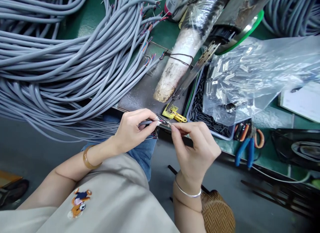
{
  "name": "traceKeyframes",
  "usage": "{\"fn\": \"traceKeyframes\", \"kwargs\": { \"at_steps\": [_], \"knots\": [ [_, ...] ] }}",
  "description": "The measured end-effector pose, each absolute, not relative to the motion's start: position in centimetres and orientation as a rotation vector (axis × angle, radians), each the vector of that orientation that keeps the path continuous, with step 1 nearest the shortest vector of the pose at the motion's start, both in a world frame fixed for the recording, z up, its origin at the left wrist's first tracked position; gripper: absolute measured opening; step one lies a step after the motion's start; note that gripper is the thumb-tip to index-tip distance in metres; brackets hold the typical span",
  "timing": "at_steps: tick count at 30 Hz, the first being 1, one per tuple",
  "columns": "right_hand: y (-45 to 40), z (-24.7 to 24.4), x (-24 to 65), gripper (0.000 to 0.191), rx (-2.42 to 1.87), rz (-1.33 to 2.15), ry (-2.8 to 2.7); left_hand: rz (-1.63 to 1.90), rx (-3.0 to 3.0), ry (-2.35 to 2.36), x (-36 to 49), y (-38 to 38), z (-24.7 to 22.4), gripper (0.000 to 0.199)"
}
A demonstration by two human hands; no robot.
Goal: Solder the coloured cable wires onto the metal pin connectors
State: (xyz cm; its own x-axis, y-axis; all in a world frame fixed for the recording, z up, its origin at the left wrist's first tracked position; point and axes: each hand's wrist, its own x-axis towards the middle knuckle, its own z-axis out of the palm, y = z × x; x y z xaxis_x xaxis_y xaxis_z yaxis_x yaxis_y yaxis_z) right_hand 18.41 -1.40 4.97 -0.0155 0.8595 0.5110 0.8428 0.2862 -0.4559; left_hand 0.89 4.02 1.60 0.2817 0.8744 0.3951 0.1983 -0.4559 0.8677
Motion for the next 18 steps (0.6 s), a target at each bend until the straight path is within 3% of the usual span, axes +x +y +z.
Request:
{"fn": "traceKeyframes", "kwargs": {
  "at_steps": [18],
  "knots": [
    [-2.4, 5.5, 18.2, 0.013, -1.584, 0.199, -1.908, 1.457, 2.245, 0.834, 0.5, 2.8, 0.0, 0.01]
  ]
}}
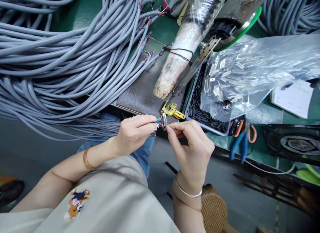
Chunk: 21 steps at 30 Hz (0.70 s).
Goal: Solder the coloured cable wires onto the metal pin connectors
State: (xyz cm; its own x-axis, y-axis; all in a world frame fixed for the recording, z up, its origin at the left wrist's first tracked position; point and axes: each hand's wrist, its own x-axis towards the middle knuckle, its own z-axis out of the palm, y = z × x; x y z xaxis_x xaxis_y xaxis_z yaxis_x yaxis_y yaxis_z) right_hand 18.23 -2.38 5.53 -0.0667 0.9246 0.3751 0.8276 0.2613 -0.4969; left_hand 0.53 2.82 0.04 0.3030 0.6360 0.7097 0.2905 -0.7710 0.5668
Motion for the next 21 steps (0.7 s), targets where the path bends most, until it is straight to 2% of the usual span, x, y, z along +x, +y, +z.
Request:
{"fn": "traceKeyframes", "kwargs": {
  "at_steps": [11, 21],
  "knots": [
    [-2.61, 5.4, 18.08, 0.008, -1.591, 0.191, -1.932, 1.464, 2.252, 0.852, 0.46, 2.39, -0.33, 0.009],
    [-2.3, 6.03, 18.93, 0.014, -1.521, 0.515, -1.71, 1.418, 2.118, 0.801, 0.1, 2.28, -0.42, 0.011]
  ]
}}
